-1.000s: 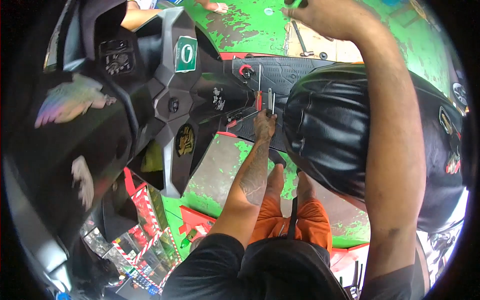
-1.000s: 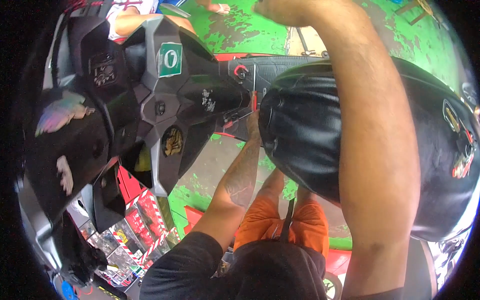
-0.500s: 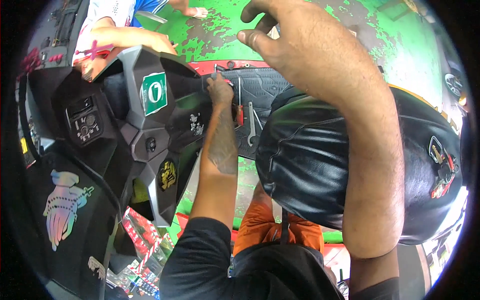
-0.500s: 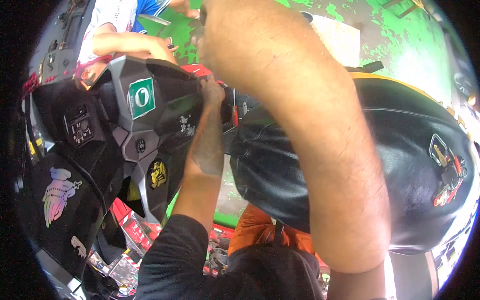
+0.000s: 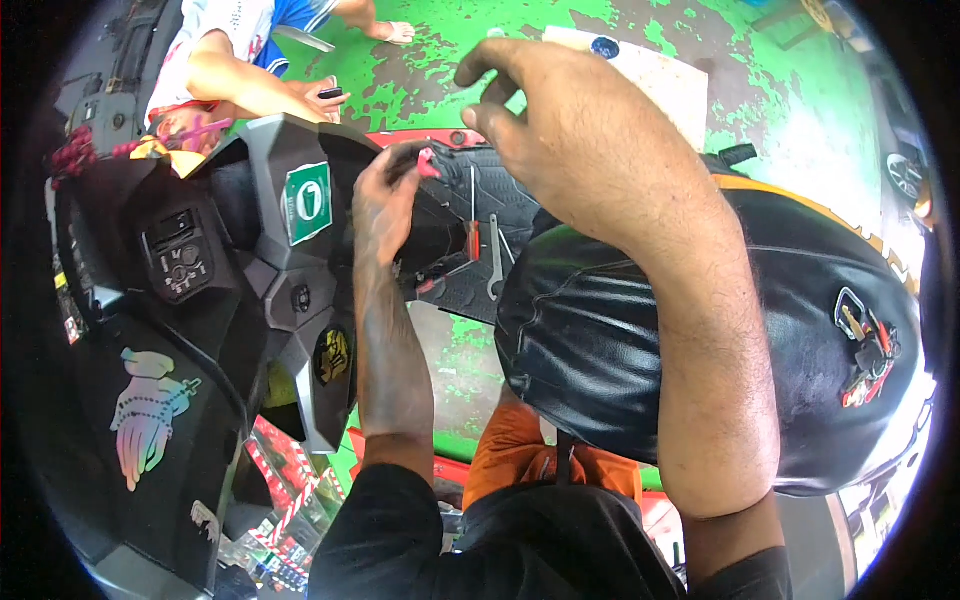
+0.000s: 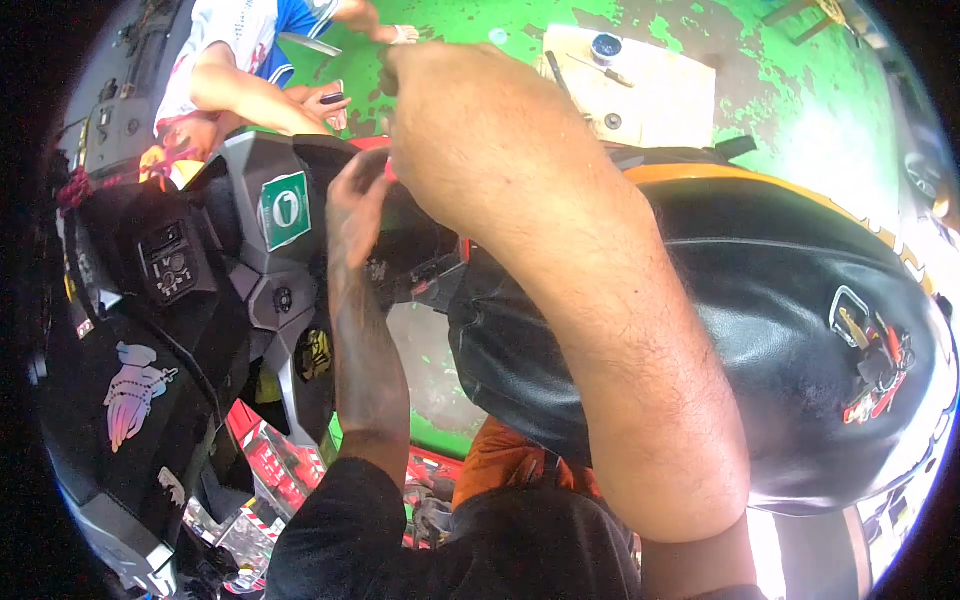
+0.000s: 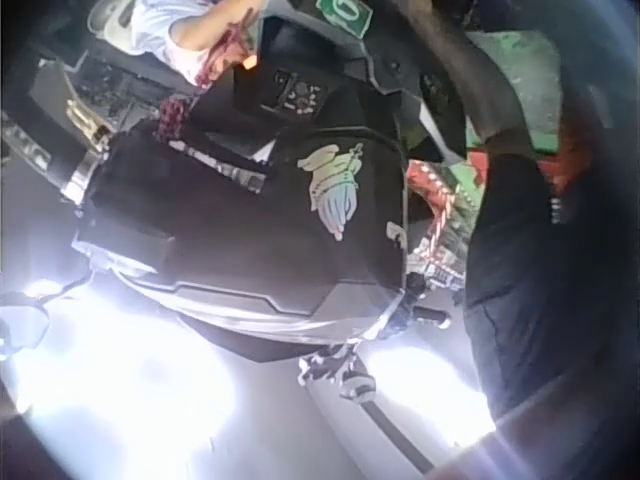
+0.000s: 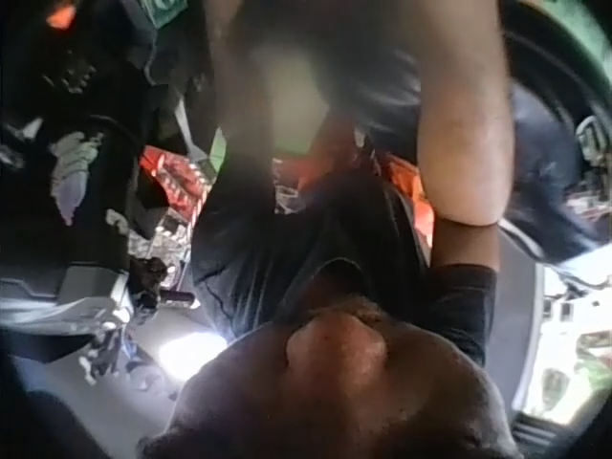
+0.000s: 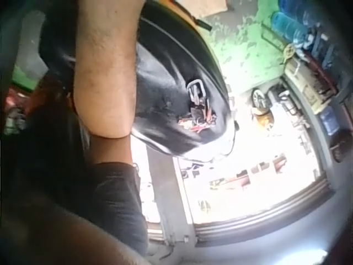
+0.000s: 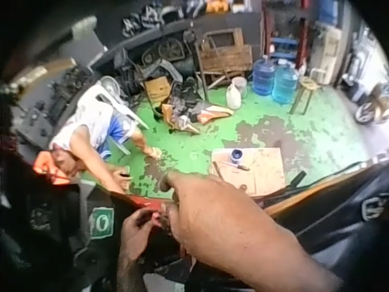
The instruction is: Fitting and securing plastic fairing panels onto a motorcycle chassis near the handlebars and ignition.
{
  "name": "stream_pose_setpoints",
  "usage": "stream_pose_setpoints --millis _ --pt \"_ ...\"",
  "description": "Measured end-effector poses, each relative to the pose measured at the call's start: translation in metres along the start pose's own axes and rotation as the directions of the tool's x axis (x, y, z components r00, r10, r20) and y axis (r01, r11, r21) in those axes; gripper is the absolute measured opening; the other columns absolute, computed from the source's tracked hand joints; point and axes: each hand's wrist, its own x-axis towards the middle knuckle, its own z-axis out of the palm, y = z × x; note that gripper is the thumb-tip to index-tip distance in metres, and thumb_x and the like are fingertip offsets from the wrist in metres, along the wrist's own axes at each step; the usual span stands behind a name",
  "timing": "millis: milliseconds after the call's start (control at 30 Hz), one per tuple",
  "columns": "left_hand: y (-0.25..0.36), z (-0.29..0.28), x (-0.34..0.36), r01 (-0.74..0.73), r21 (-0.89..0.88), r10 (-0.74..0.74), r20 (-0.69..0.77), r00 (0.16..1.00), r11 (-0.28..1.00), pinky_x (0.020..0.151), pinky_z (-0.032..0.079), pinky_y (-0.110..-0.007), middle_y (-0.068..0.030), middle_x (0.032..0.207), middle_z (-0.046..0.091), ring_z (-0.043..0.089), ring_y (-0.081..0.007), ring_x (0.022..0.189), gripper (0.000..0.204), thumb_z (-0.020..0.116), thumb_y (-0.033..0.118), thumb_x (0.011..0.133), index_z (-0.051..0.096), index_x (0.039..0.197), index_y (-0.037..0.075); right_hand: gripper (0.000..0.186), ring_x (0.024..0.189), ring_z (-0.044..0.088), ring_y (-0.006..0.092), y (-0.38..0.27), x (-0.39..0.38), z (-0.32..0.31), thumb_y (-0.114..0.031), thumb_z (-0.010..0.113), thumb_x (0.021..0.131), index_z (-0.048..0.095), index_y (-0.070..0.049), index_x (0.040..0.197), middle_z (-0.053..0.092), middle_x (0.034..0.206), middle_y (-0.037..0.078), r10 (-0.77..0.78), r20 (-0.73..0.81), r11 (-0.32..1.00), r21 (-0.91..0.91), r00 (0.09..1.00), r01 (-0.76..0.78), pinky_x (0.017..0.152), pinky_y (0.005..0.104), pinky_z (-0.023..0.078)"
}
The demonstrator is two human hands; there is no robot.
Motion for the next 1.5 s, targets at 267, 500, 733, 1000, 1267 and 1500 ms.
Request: stream_pose_setpoints --millis 267,500,733,1000,1267,1500 --pt "0.134 -0.020 -0.037 -0.108 -0.107 0.104 -0.038 0.994 0.988 0.097 0.055 -0.030 -0.0114 0.117 0.069 0.067 -0.0181 0.112 0.029 0.065 -0.009 0.093 0.068 0.122 -0.004 0.035 0.099 0.073 0.0341 -0.005 -0.002 -0.008 -0.017 0.067 0.097 0.065 -0.002 0.128 0.073 0.110 0.023 -0.073 0.239 0.963 0.271 0.968 0.006 0.089 0.0432 0.056" --pt "0.175 -0.014 -0.040 -0.065 0.001 0.065 -0.082 0.995 0.998 0.092 0.056 -0.029 -0.0103 0.111 0.071 0.070 -0.0157 0.100 0.027 0.069 -0.004 0.094 0.070 0.121 -0.004 0.057 0.105 0.073 0.0280 -0.007 -0.003 -0.008 -0.021 0.082 0.087 0.061 0.001 0.135 0.074 0.112 0.020 -0.098 0.382 0.942 0.334 0.919 -0.038 0.090 0.0386 0.057" --pt "0.178 -0.024 -0.035 -0.087 -0.232 0.039 -0.205 0.978 0.969 0.085 0.056 -0.028 -0.0098 0.108 0.073 0.069 -0.0138 0.095 0.025 0.064 0.010 0.104 0.069 0.124 -0.004 0.044 0.104 0.072 0.0224 -0.007 0.002 -0.012 -0.015 0.072 0.094 0.062 0.001 0.134 0.073 0.111 0.014 -0.097 0.370 0.875 0.474 0.924 -0.099 0.092 0.0340 0.056" --pt "0.058 0.000 -0.059 0.252 0.152 -0.186 -0.352 0.917 0.956 0.082 0.056 -0.034 -0.0107 0.102 0.075 0.071 -0.0203 0.088 0.024 0.069 0.012 0.097 0.070 0.120 0.004 0.039 0.073 0.067 0.0132 -0.009 0.004 -0.017 -0.024 0.067 0.099 0.065 -0.001 0.130 0.071 0.096 0.009 -0.012 0.234 0.891 0.444 0.972 -0.096 0.072 0.0298 0.057" --pt "-0.090 0.078 -0.081 -0.013 0.867 -0.027 0.031 0.999 0.498 0.084 0.054 -0.050 -0.0157 0.098 0.068 0.070 -0.0342 0.095 0.020 0.065 0.021 0.094 0.071 0.102 0.004 0.041 0.081 0.070 0.0191 -0.017 0.005 -0.013 -0.028 0.067 0.096 0.067 0.000 0.126 0.073 0.096 0.012 0.031 0.061 0.924 0.379 0.998 -0.052 0.079 0.0334 0.056" --pt "-0.139 0.096 -0.026 0.120 0.873 -0.286 0.023 0.958 0.473 0.083 0.060 -0.050 -0.0155 0.103 0.075 0.075 -0.0329 0.099 0.019 0.061 0.016 0.092 0.076 0.097 0.006 0.027 0.080 0.062 0.0158 -0.041 -0.001 -0.061 -0.019 0.065 0.099 0.065 0.003 0.115 0.069 0.090 0.011 0.133 0.282 0.771 0.572 0.950 -0.278 0.074 0.0312 0.050"
